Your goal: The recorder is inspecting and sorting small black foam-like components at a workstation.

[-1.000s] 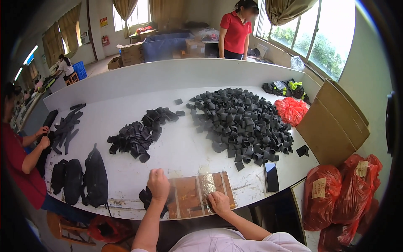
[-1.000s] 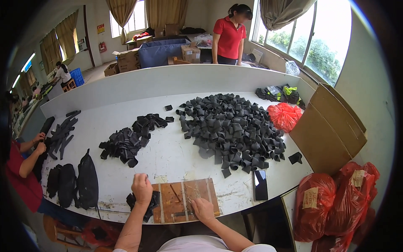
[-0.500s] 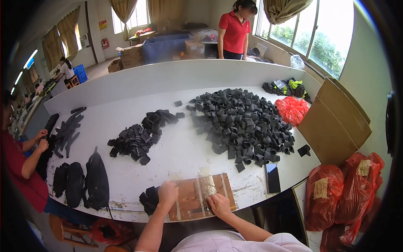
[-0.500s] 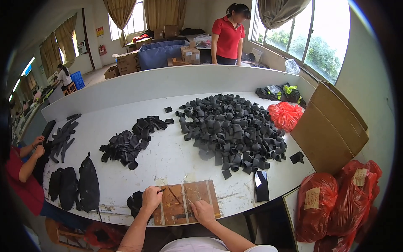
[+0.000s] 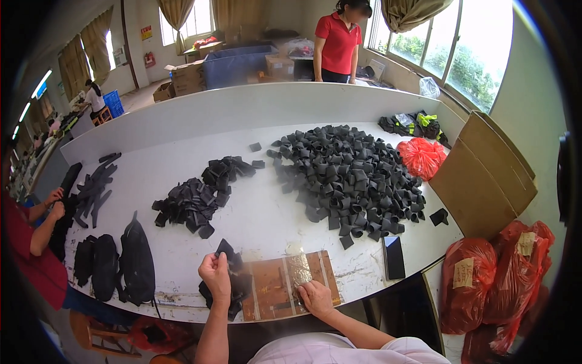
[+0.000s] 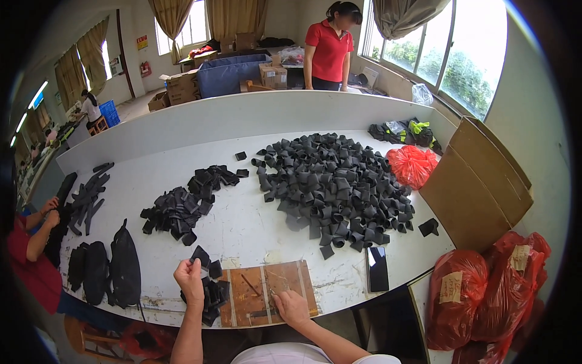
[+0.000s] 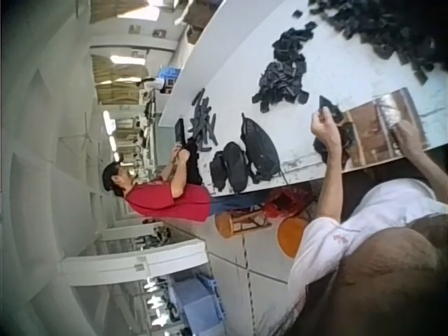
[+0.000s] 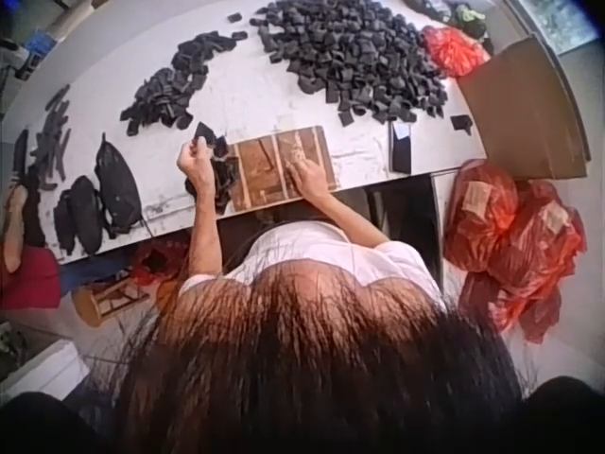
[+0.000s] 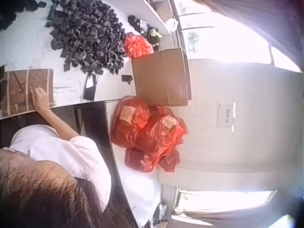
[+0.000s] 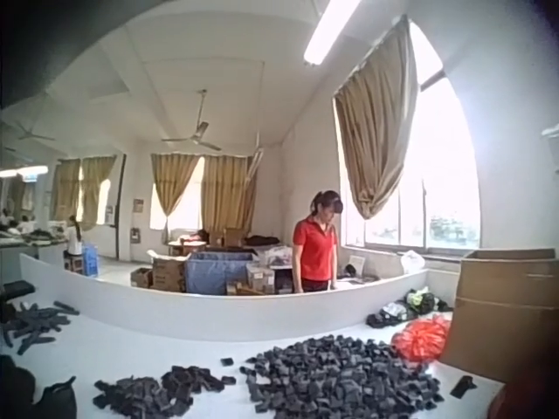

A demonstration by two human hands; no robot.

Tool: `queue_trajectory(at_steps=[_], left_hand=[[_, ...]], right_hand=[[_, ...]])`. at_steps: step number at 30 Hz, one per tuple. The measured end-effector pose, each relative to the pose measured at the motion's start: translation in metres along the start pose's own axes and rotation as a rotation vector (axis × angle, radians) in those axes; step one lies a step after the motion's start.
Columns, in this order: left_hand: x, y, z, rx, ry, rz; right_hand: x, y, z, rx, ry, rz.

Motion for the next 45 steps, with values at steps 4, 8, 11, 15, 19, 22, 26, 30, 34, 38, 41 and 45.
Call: queue_trajectory(at_steps=[4, 8, 11, 15, 19, 22, 26, 30, 34, 38, 41, 45], left_hand=[[0.011, -0.021, -0.002, 0.116, -0.38, -0.311], [0.006, -0.061, 0.009, 0.359, -0.428, -0.436], [-0.012, -0.101, 0.027, 0.677, -0.316, -0.412], [-0.03, -0.135, 0.057, 0.886, -0.244, -0.408], [-0.058, -0.126, 0.067, 0.796, -0.082, -0.191], [-0.069, -0.127, 0.075, 0.849, -0.406, -0.307], [-0.076, -0.126, 0.081, 0.881, -0.724, -0.432], [-0.07, -0.128, 0.082, 0.851, -0.749, -0.483], [-0.067, -0.128, 0.082, 0.842, -0.65, -0.454], [-0.067, -0.127, 0.081, 0.822, -0.63, -0.452], [-0.067, -0.125, 0.081, 0.797, -0.576, -0.42], [-0.064, -0.125, 0.082, 0.799, -0.581, -0.444]], right_hand=[[-0.001, 0.0, -0.001, -0.009, 0.009, -0.019], [-0.003, -0.004, -0.003, 0.01, 0.073, 0.026], [-0.005, -0.011, -0.001, 0.046, 0.326, 0.194], [0.039, -0.014, -0.001, 0.183, 1.067, 0.537], [0.054, 0.008, -0.015, 0.096, 1.042, 0.558], [0.055, 0.017, -0.022, -0.063, 1.376, 0.786], [0.065, 0.027, -0.026, -0.022, 1.619, 0.83], [0.058, 0.024, -0.021, -0.012, 1.686, 0.868], [0.06, 0.022, -0.016, 0.012, 1.701, 0.848], [0.058, 0.02, -0.013, 0.004, 1.675, 0.869], [0.057, 0.021, -0.013, 0.027, 1.664, 0.87], [0.059, 0.022, -0.009, 0.05, 1.696, 0.882]])
Point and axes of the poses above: each hand's wrist, its own y-axis towards the middle knuckle, its own z-axis out of the palm, x = y × z, the point moved 9 cm from there along y, towards the middle knuckle, and after that the axes turned 13 degrees about y, right-handed, at the moved point
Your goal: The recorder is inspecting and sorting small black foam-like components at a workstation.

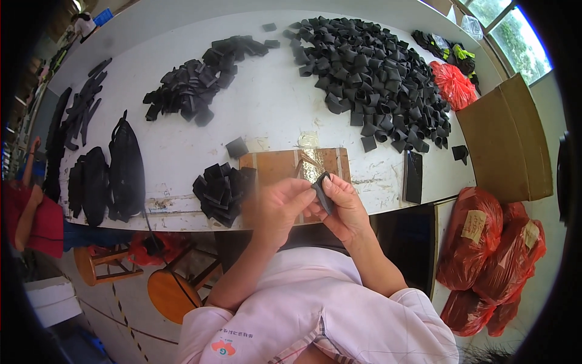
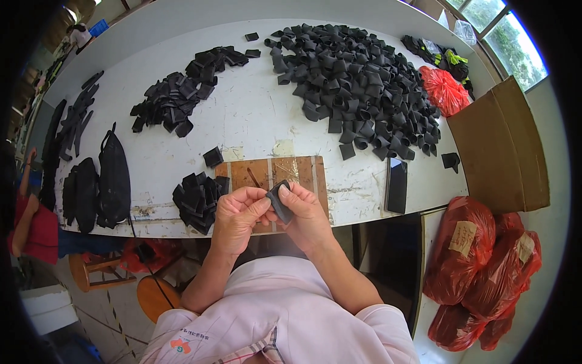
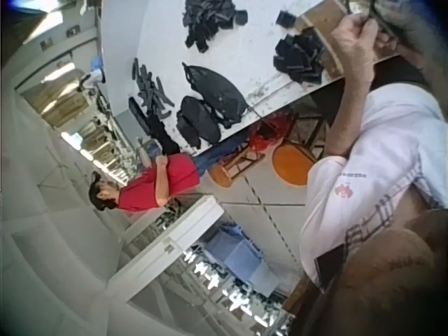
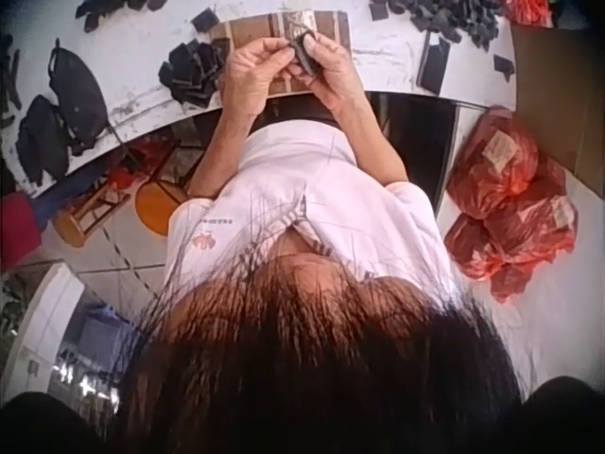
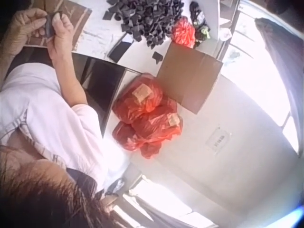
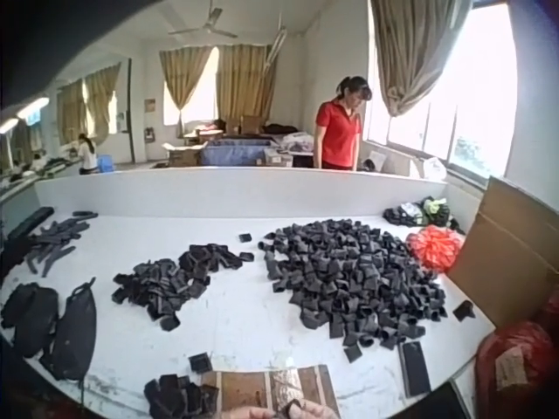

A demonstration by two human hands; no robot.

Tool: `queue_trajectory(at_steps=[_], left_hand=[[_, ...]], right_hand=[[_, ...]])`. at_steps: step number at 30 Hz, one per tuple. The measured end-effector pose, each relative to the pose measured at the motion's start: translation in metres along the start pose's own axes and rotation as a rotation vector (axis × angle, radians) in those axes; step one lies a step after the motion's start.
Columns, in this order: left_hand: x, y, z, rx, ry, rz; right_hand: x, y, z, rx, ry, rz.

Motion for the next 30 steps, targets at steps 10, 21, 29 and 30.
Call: queue_trajectory(at_steps=[10, 21, 29, 30], left_hand=[[-0.016, -0.014, -0.014, -0.267, 0.397, 0.27], [-0.034, -0.023, 0.009, -0.383, 1.019, 0.687], [-0.008, -0.008, -0.008, -0.344, 0.802, 0.411], [0.003, -0.003, -0.011, -0.286, 0.66, 0.303]], right_hand=[[0.055, -0.027, 0.024, -0.196, -1.447, -0.899], [0.036, -0.033, 0.05, 0.159, -1.456, -0.939], [0.027, -0.028, 0.041, 0.096, -1.587, -0.939], [0.027, -0.027, 0.04, 0.098, -1.582, -0.941]])
Point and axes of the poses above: each hand's wrist, its own y-axis towards the middle knuckle, its own z-axis out of the palm, x = y × z, the point moved 9 cm from there along y, towards the middle knuckle, and after that the axes turned 13 degrees about y, right-handed, at the moved point
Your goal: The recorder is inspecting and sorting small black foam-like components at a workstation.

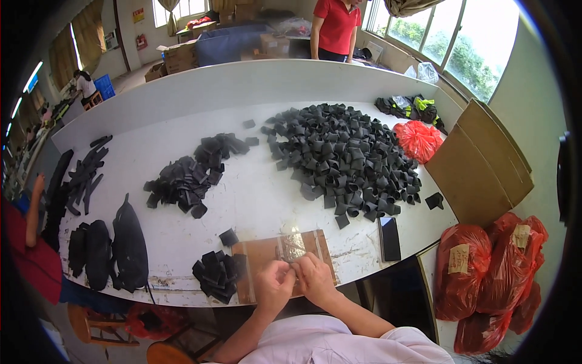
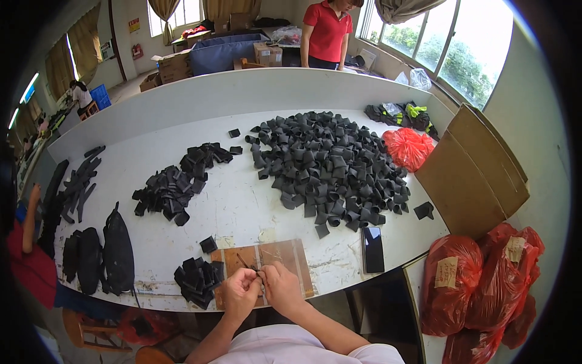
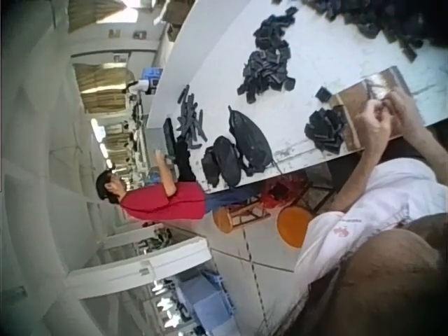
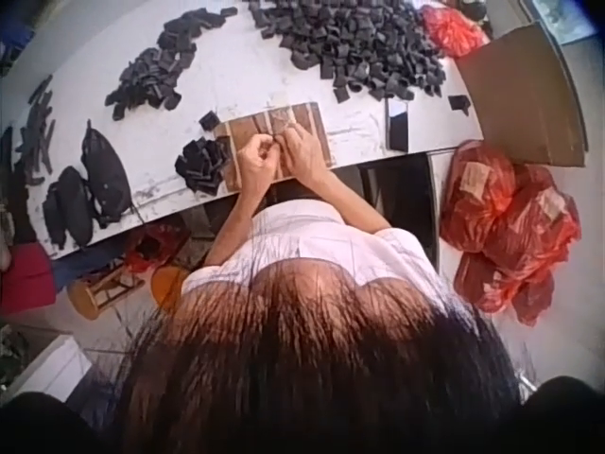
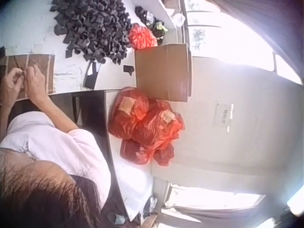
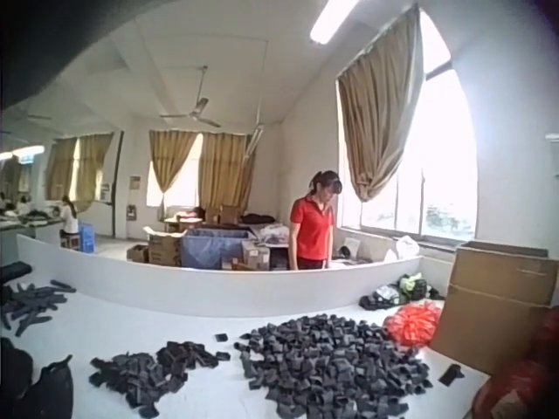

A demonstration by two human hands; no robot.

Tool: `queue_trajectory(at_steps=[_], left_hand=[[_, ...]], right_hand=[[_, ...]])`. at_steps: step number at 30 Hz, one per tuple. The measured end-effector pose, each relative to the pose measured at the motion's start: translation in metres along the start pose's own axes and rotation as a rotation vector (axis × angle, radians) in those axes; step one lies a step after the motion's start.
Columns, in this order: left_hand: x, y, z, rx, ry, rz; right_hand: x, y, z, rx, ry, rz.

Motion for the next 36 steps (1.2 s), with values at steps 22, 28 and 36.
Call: queue_trajectory(at_steps=[22, 28, 36], left_hand=[[-0.016, -0.006, -0.017, -0.154, 0.345, 0.133], [0.028, -0.002, -0.017, -0.086, -0.223, -0.354], [0.021, 0.003, -0.002, 0.266, -0.868, -0.478]], right_hand=[[-0.009, 0.0, 0.002, -0.03, 0.216, 0.119], [-0.003, -0.006, 0.016, -0.042, -0.083, -0.018], [-0.052, -0.014, 0.038, -0.188, 1.034, 0.729]])
Point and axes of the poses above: each hand's wrist, its own y-axis towards the middle knuckle, its own z-axis out of the palm, x = y × z, the point moved 9 cm from there along y, towards the middle knuckle, and after that the axes turned 13 degrees about y, right-handed, at the moved point
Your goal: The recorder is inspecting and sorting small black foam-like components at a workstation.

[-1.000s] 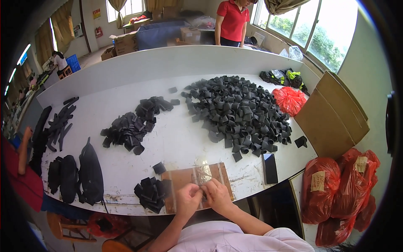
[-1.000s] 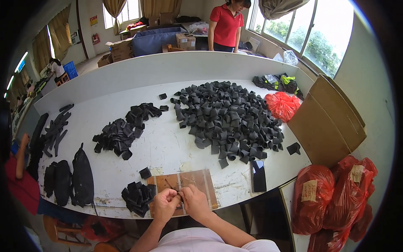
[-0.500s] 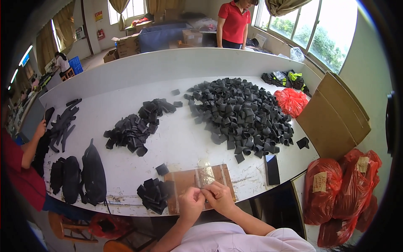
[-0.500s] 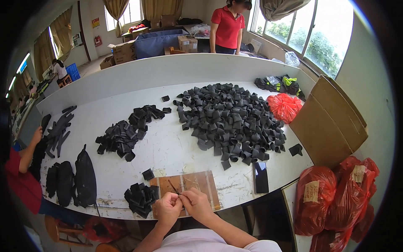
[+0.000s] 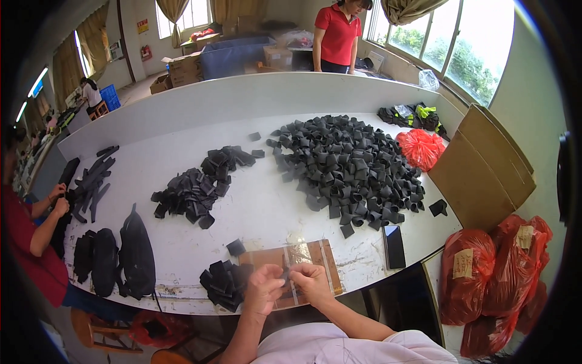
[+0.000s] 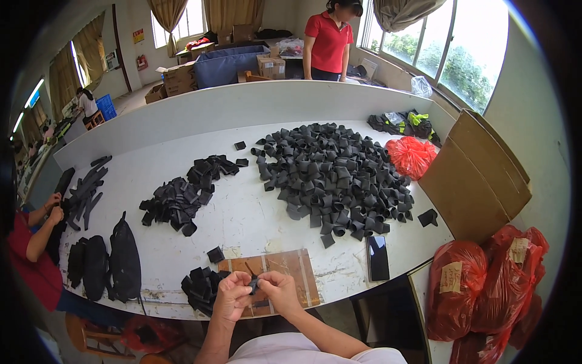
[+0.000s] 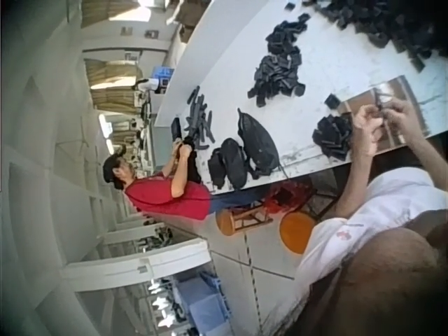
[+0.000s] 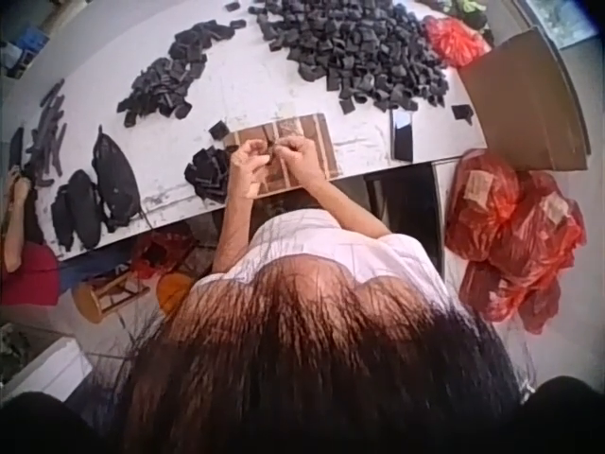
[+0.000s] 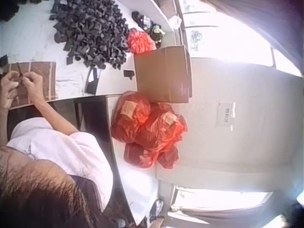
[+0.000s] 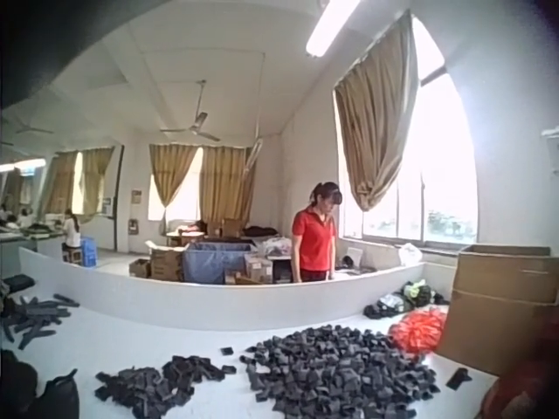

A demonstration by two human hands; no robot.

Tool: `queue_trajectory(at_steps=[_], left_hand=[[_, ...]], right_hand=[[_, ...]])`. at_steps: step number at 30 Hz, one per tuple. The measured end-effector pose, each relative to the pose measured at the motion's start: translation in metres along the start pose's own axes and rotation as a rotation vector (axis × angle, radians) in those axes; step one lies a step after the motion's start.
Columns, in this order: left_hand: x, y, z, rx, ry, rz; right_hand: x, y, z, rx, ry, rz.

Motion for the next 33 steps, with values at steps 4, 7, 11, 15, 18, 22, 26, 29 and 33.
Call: queue_trajectory(at_steps=[4, 7, 11, 15, 18, 22, 26, 29, 33], left_hand=[[0.004, -0.002, -0.023, -0.138, 0.299, 0.073], [-0.005, -0.002, -0.029, -0.298, 0.575, 0.332], [-0.011, -0.006, -0.027, -0.435, 0.893, 0.339], [-0.013, -0.016, -0.017, -0.431, 0.826, 0.43], [-0.001, -0.017, -0.031, -0.399, 0.502, 0.408], [0.037, -0.013, -0.033, -0.122, -0.169, -0.028], [0.048, -0.025, -0.008, 0.197, -0.471, -0.156], [0.032, -0.033, 0.021, 0.467, -0.538, -0.154], [-0.007, -0.018, 0.031, 0.26, -0.448, -0.067]], right_hand=[[-0.014, -0.005, -0.004, 0.009, 0.193, 0.212], [-0.028, -0.009, -0.002, 0.058, 0.389, 0.391], [-0.032, -0.014, 0.01, 0.133, 0.533, 0.502], [-0.022, -0.018, 0.015, 0.171, 0.368, 0.46], [-0.027, -0.018, 0.01, 0.23, 0.159, 0.4], [-0.039, -0.02, 0.005, 0.287, 0.19, 0.453], [-0.054, -0.024, -0.006, 0.292, 0.298, 0.485], [-0.047, -0.038, 0.009, 0.414, 0.325, 0.529], [0.023, -0.01, 0.025, 0.415, -0.121, 0.184]])
Point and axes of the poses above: each hand's wrist, its own y-axis towards the middle knuckle, its own z-axis out of the palm, x = y × z, the point moved 9 cm from there along y, towards the middle knuckle, and after that the axes turned 13 degrees about y, right-handed, at the moved point
